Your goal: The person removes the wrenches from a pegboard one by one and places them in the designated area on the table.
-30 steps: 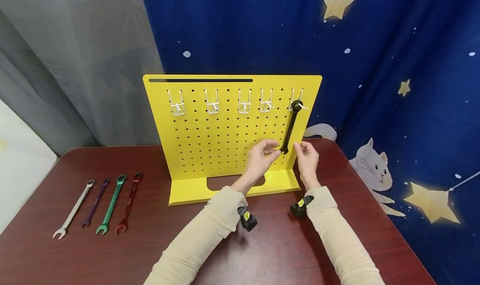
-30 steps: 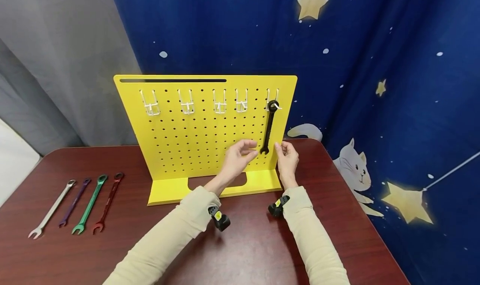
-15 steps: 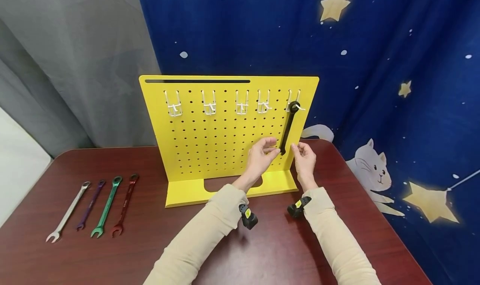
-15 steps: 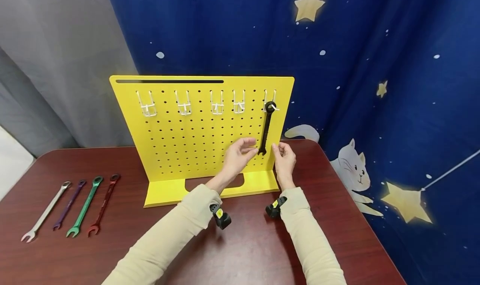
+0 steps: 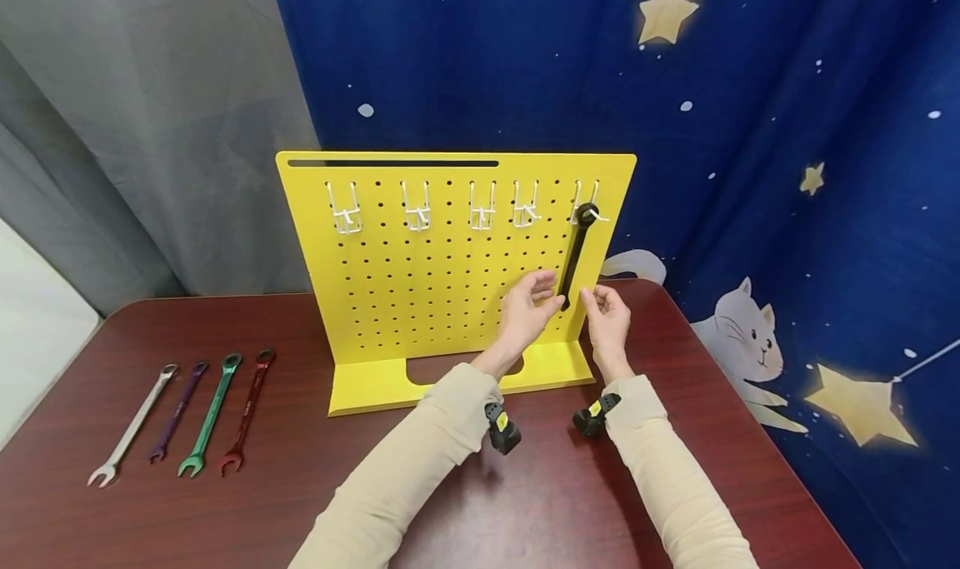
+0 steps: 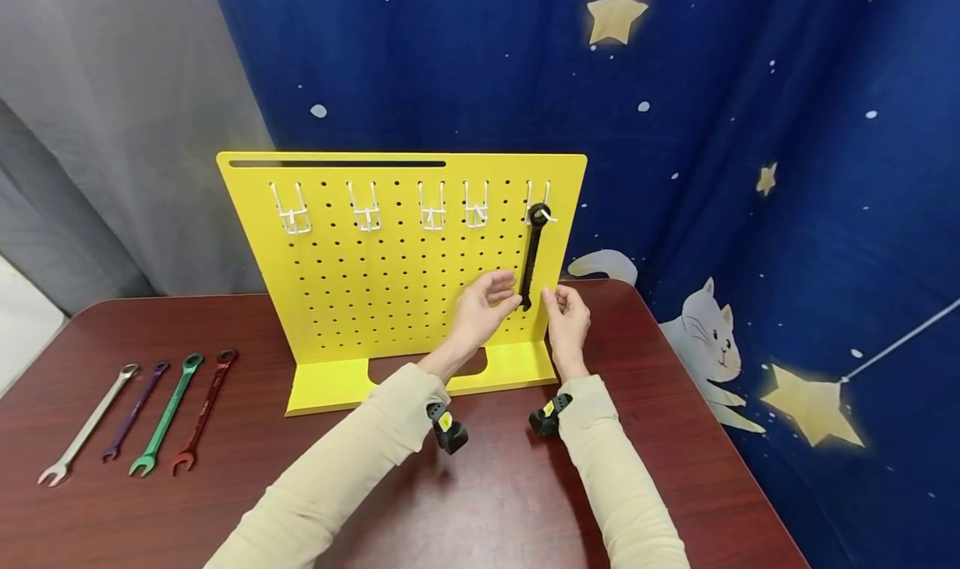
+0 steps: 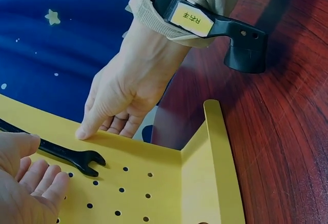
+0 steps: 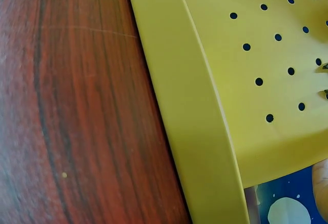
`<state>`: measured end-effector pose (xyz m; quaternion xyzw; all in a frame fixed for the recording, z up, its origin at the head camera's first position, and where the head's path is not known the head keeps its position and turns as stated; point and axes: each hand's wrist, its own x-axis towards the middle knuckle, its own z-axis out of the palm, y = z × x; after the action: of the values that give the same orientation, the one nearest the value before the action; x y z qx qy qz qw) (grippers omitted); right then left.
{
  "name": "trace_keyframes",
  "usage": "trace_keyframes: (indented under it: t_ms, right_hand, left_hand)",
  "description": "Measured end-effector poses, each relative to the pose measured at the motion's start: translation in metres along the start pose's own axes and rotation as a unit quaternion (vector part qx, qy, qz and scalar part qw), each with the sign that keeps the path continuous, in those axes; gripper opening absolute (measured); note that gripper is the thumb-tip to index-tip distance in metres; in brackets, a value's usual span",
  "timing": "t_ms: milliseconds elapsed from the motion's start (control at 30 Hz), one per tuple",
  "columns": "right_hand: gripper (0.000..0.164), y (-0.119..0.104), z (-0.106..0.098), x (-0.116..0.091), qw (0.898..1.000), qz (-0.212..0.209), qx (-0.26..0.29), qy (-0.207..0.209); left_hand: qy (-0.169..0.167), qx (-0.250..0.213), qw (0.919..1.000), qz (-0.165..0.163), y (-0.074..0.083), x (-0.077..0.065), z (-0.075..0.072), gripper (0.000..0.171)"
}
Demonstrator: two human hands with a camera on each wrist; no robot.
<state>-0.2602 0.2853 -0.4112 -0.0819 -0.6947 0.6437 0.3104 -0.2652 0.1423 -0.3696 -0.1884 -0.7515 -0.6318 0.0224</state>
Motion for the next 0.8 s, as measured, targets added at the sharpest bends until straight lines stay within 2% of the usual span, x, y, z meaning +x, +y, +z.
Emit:
trace_keyframes:
  t_ms: [233,800]
  right_hand:
    - [0.023,-0.001,0.000,-0.001,1.000,0.006,-0.002,0.003]
    - [0.024,0.000,0.000,0.000,1.000,-0.006,0.003,0.002]
  left_hand:
    - [-0.007,0.031,0.9994,-0.010,0.001,0.002,0.006,0.042]
    - [-0.029,0.022,0.9991,-0.020,0.002,0.005,0.014,0.043]
